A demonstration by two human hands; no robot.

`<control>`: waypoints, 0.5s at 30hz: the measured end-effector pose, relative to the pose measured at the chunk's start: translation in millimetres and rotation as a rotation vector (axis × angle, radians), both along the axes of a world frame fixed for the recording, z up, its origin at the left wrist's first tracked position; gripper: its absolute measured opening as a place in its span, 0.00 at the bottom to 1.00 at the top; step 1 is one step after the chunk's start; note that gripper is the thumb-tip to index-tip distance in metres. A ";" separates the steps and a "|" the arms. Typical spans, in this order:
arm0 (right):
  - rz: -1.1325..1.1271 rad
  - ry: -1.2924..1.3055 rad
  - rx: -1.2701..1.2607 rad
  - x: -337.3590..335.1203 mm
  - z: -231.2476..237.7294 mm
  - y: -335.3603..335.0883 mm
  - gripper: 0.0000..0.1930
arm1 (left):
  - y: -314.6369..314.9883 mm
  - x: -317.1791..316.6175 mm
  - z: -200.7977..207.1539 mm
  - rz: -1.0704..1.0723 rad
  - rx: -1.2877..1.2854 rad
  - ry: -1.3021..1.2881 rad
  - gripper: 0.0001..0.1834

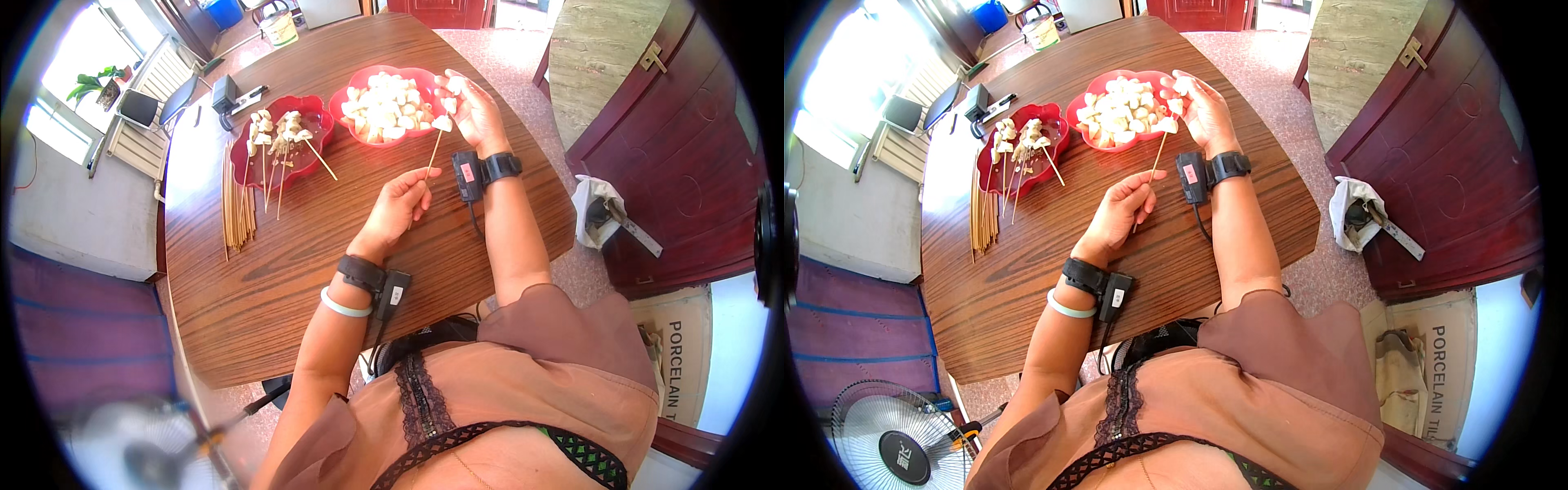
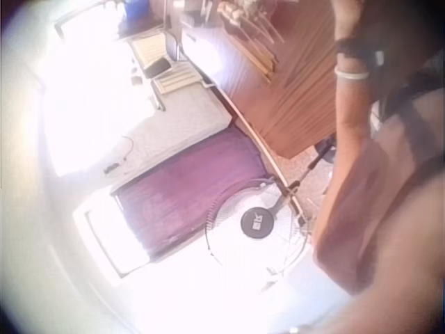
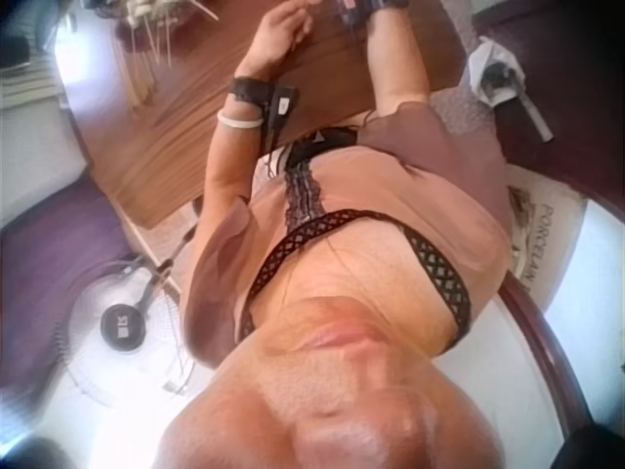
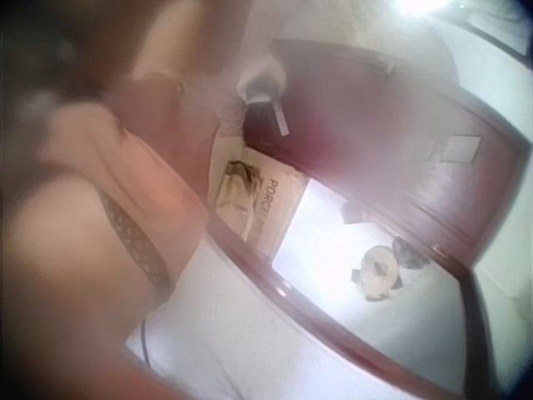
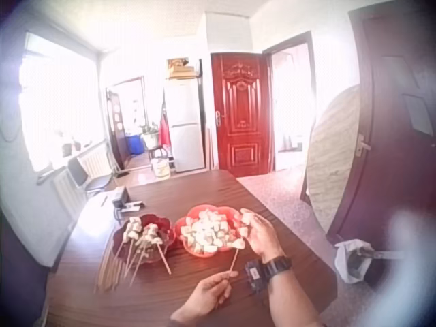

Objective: The person prepares skewers by sliding pieces of food from a bowl onto wooden sticks by hand and placing the finished skewers into a separate bowl.

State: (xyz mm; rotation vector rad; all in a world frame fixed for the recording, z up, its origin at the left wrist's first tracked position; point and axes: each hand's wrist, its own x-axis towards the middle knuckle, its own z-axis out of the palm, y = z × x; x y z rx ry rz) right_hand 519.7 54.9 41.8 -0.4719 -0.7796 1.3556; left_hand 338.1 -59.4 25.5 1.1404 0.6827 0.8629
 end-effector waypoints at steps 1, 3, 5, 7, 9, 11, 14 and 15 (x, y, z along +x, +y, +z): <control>0.000 -0.004 0.000 -0.4 0.1 0.0 0.15 | 0.1 -0.2 0.5 -0.003 -0.004 -0.005 0.16; -0.001 -0.009 -0.001 0.8 -0.9 1.3 0.16 | 0.9 -0.4 -0.4 -0.011 -0.008 -0.015 0.15; 0.069 0.054 -0.004 4.3 -2.9 3.9 0.18 | 0.9 0.2 0.4 -0.021 -0.011 -0.027 0.15; 0.066 0.029 -0.015 6.1 -5.0 5.1 0.18 | 0.1 0.9 3.1 -0.010 -0.044 -0.005 0.15; 0.065 0.005 -0.026 5.9 -5.6 5.0 0.19 | 0.2 1.1 2.6 -0.003 -0.051 -0.001 0.15; 0.045 0.026 -0.071 3.2 -4.9 3.4 0.17 | 0.3 0.5 1.6 0.005 -0.057 0.003 0.15; 0.026 0.035 -0.116 0.5 -4.8 3.8 0.16 | 0.6 0.8 1.1 0.015 -0.059 -0.012 0.15; 0.024 0.035 -0.116 1.8 -6.3 4.6 0.16 | 0.7 1.2 1.2 0.009 -0.059 -0.015 0.15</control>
